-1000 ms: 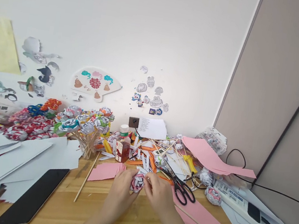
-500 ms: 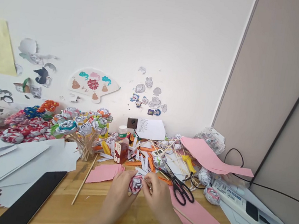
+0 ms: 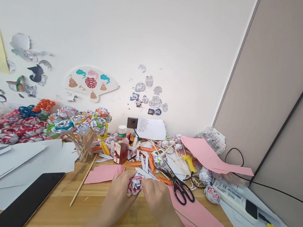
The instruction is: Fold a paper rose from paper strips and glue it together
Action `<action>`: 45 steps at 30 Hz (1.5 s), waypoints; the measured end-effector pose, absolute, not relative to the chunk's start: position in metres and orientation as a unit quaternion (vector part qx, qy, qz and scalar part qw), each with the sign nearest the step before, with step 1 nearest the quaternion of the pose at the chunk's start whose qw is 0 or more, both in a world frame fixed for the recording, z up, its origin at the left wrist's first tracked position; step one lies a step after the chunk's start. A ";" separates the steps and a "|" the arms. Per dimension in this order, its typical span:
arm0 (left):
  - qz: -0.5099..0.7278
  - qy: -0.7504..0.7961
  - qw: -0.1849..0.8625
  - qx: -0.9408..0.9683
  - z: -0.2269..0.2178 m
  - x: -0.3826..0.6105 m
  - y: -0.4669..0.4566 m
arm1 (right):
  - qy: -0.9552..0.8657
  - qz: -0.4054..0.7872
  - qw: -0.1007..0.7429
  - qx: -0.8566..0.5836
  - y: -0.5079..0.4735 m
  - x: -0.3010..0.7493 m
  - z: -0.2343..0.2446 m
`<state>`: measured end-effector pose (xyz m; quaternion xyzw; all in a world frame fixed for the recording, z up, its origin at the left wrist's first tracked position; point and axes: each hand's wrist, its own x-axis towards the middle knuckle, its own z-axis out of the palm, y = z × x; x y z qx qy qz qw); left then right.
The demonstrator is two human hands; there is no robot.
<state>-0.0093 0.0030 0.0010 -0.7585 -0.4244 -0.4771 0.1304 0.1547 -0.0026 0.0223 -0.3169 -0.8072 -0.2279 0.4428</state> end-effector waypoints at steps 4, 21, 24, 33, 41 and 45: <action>-0.471 -0.422 0.147 -0.761 0.002 -0.009 0.003 | -0.801 -0.237 0.433 -0.339 0.000 0.154 0.020; -0.454 -0.427 0.215 -0.752 0.009 -0.008 0.001 | -0.763 -0.186 0.496 -0.372 0.000 0.154 0.026; -0.452 -0.425 0.223 -0.752 0.009 -0.008 0.002 | -0.768 -0.187 0.489 -0.369 -0.001 0.153 0.024; -0.465 -0.411 0.226 -0.751 0.006 -0.009 0.003 | -0.793 -0.186 0.457 -0.357 0.001 0.152 0.022; -0.474 -0.456 0.182 -0.731 0.009 -0.010 0.002 | -0.805 -0.180 0.459 -0.329 -0.004 0.153 0.024; -0.489 -0.471 0.170 -0.714 0.009 -0.010 0.002 | -0.802 -0.160 0.480 -0.318 -0.007 0.152 0.026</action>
